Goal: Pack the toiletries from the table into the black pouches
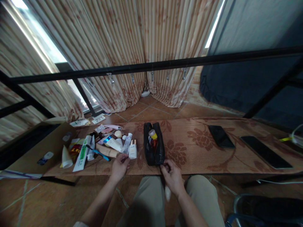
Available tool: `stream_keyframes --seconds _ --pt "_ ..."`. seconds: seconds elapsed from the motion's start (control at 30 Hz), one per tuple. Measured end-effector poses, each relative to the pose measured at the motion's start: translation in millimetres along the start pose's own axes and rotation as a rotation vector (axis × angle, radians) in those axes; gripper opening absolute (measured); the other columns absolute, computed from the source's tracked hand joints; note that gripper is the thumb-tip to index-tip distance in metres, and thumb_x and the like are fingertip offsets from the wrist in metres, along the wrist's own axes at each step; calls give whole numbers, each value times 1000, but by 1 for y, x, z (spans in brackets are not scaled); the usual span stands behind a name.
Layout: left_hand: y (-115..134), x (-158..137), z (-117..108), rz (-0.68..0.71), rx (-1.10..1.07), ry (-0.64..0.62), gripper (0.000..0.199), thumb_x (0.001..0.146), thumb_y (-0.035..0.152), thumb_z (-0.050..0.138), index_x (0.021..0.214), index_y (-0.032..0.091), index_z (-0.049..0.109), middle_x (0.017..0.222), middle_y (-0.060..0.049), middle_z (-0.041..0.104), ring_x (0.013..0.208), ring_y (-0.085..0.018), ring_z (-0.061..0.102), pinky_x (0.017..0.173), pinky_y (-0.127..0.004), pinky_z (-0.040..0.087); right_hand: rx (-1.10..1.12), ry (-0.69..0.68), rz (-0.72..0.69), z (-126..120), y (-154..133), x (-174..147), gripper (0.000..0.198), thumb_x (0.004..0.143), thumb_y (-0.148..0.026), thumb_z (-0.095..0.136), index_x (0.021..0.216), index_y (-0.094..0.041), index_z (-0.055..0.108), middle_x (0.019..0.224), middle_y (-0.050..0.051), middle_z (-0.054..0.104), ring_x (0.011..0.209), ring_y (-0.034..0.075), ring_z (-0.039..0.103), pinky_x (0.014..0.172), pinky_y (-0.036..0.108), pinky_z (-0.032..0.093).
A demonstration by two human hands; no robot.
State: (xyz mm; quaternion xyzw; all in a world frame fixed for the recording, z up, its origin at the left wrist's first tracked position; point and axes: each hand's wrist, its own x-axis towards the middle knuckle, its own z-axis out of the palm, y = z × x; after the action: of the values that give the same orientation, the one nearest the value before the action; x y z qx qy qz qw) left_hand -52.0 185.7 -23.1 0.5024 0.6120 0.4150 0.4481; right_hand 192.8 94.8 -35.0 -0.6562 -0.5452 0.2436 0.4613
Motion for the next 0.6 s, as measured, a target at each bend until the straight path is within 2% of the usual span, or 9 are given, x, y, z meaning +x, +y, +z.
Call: stream_keyframes --seconds 0.6 --pt "-3 1 0 5 -13 -10 17 73 23 61 88 17 57 79 -1 62 52 -11 59 45 -23 51 -32 -1 -7 -1 0 0 21 85 -37 53 83 -18 60 71 1 55 64 16 51 62 26 40"
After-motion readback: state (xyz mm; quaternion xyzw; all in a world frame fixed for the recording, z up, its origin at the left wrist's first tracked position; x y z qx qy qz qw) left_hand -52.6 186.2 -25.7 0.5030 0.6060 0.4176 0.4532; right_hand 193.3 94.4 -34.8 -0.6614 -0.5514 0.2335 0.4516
